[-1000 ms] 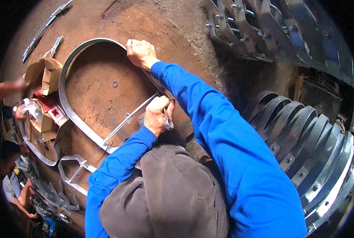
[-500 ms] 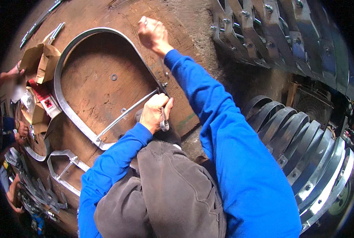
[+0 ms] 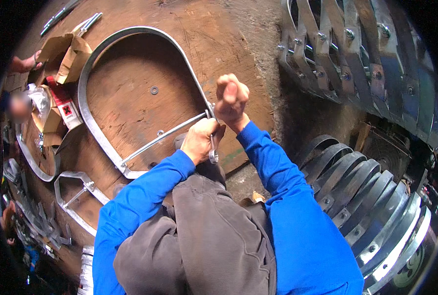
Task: The person assembles metal frames by inserting threaded rods through curved metal pieces and securing them with nuts and washers. They use two wrenches to tighten the components, repeating the process for multiple frames on a wooden workbench.
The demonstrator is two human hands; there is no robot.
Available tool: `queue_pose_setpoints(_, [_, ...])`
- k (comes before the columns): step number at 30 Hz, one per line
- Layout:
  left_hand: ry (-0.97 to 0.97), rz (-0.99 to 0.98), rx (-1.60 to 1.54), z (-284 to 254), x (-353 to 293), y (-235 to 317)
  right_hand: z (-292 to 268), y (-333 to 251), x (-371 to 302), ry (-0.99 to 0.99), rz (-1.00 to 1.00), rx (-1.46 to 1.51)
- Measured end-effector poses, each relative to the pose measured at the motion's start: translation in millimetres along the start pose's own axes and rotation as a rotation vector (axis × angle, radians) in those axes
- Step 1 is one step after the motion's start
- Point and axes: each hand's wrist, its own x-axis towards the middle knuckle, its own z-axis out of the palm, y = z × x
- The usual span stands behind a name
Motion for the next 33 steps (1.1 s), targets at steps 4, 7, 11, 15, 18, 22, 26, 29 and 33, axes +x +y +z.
queue_pose_setpoints(4, [-0.032,0.001,-0.008,1,-1,-7,3,9,-6,0.035,-0.112,-0.008])
queue_pose_setpoints(7, [-0.030,-0.104,-0.081,-1,-3,7,16,-6,7,-0.052,-0.017,-0.043])
queue_pose_setpoints(11, [-0.065,0.004,0.039,-6,0,0,26,-3,13,-0.060,-0.074,-0.080])
queue_pose_setpoints(15, [-0.057,0.058,0.018,-3,-1,4,43,44,26,0.027,-0.531,-0.112])
queue_pose_setpoints(18, [-0.054,0.051,0.021,1,-1,1,59,51,55,-0.257,-0.158,-0.417])
queue_pose_setpoints(22, [-0.094,0.190,0.152,7,-5,-21,69,60,51,-0.184,-0.236,-0.436])
queue_pose_setpoints(26, [0.037,0.146,0.128,4,0,3,58,54,55,-0.158,-0.095,-0.206])
queue_pose_setpoints(29, [0.037,0.027,0.014,-22,2,7,50,13,77,-0.031,-0.409,-0.150])
queue_pose_setpoints(33, [0.161,-0.071,-0.168,-93,-15,9,52,-50,87,0.065,-0.148,-0.086])
